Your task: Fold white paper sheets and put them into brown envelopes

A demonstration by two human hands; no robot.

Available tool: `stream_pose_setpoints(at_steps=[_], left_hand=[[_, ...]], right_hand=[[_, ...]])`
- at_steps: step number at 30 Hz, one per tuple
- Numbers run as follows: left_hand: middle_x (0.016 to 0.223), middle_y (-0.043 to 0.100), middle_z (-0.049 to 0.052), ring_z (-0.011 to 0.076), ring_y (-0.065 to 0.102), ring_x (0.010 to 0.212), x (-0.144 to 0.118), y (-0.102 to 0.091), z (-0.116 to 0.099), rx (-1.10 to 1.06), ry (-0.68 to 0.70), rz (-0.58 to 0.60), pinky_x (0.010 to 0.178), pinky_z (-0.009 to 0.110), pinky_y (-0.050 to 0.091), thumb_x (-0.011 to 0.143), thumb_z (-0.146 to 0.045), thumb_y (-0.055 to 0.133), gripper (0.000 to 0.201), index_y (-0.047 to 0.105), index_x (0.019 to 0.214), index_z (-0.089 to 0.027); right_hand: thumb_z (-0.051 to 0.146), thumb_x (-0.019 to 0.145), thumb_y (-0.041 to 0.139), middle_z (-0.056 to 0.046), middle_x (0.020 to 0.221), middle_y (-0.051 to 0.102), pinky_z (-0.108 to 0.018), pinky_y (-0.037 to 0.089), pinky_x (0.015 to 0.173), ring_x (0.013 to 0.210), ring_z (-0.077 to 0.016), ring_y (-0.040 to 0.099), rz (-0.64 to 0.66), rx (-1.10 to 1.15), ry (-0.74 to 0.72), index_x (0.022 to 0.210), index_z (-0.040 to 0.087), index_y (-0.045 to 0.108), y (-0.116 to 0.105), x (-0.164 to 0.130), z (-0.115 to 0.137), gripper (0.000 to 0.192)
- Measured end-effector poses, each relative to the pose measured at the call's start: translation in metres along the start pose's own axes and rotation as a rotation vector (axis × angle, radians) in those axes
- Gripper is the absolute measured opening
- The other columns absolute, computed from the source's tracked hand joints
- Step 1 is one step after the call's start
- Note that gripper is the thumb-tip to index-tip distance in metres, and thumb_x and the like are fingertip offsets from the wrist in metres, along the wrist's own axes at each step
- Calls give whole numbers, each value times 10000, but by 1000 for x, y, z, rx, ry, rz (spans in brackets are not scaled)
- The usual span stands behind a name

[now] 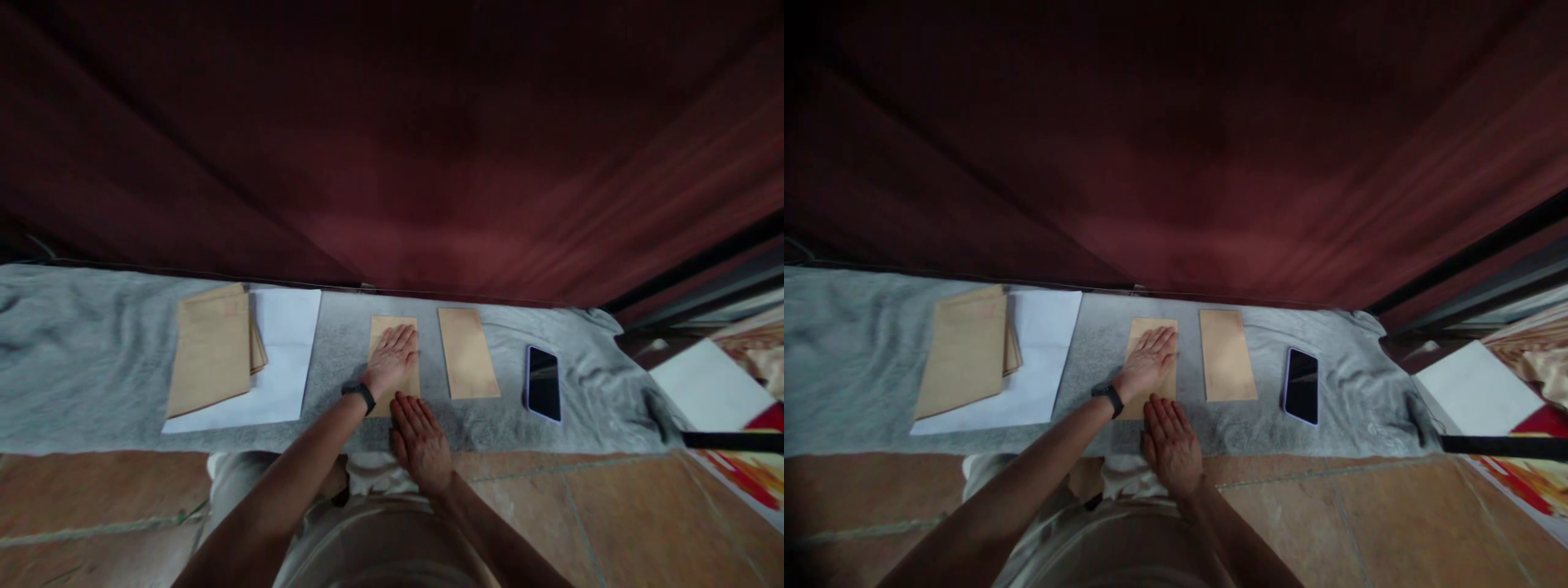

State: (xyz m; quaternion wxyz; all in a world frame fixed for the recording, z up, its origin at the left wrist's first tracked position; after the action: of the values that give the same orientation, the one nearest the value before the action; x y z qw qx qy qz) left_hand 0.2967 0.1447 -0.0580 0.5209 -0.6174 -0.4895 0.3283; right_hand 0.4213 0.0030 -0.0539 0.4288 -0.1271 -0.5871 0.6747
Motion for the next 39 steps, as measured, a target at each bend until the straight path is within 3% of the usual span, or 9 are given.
stream_pose_setpoints(at_steps=[8, 13, 18, 23, 28, 31, 34, 39], left_hand=[[1618, 448, 48, 193, 316, 1539, -60, -4, -11, -23, 114, -14, 1281, 451, 245, 1075, -317, 293, 507, 437, 1547, -198], [1639, 409, 71, 189, 322, 1538, -95, -9, -17, -32, 130, -2, 1274, 444, 265, 1085, -349, 303, 510, 420, 1553, -182], [1654, 371, 117, 220, 296, 1551, -135, -11, -27, 42, 152, -17, 1275, 441, 259, 1070, -479, 344, 617, 363, 1578, -131], [1662, 350, 133, 278, 263, 1563, -169, -5, -34, 127, 198, -45, 1277, 467, 254, 1013, -585, 437, 757, 320, 1602, -125], [1641, 390, 128, 313, 267, 1558, -177, -3, -38, 129, 201, -41, 1259, 513, 293, 995, -566, 497, 724, 390, 1572, -143], [1629, 392, 181, 320, 299, 1545, -173, -3, -43, 124, 219, -7, 1247, 499, 320, 990, -578, 500, 751, 401, 1554, -93], [1624, 373, 234, 324, 319, 1536, -170, 1, -48, 129, 227, -4, 1250, 484, 316, 991, -580, 496, 777, 389, 1545, -46], [1636, 350, 232, 342, 298, 1543, -169, 7, -52, 116, 172, -37, 1263, 502, 289, 971, -613, 508, 815, 367, 1563, -71]], right_hand=[[236, 992, 516, -124, 1442, 629, -458, 382, 1237, 1412, -240, 515, -6, 54, 14, 1447, 129, 565, 4, -3, -2, 470], [178, 969, 511, -137, 1388, 666, -482, 424, 1209, 1386, -241, 543, 5, 94, 22, 1424, 136, 584, 1, -3, -3, 463], [104, 948, 449, -108, 1385, 670, -486, 459, 1180, 1340, -220, 582, -33, 284, -21, 1356, 184, 643, -4, -5, -13, 459], [126, 968, 428, -100, 1312, 713, -424, 511, 1122, 1263, -201, 636, -43, 342, 65, 1314, 180, 680, -8, -1, -25, 432], [233, 1031, 458, -119, 1484, 593, -470, 395, 1213, 1410, -223, 519, 57, 140, 22, 1447, 159, 577, -7, 21, -27, 439], [225, 1047, 419, -117, 1526, 550, -452, 380, 1220, 1437, -212, 486, 81, 57, 37, 1487, 151, 533, 1, 42, -37, 460], [227, 1046, 397, -125, 1547, 524, -424, 348, 1237, 1455, -210, 460, 56, 12, 111, 1487, 121, 529, 13, 67, -53, 472], [280, 1064, 360, -140, 1598, 449, -445, 305, 1246, 1491, -237, 404, 29, -31, 206, 1522, 96, 475, 30, 102, -76, 507]])
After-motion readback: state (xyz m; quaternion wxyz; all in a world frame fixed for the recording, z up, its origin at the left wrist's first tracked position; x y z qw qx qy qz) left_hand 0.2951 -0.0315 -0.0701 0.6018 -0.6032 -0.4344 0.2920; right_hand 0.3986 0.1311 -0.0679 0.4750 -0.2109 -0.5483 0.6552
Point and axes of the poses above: each hand's wrist, its own x-axis towards the middle knuckle, its own y-axis out of the palm, z = x × y, the point moved 4 cm from there along x, towards the middle knuckle
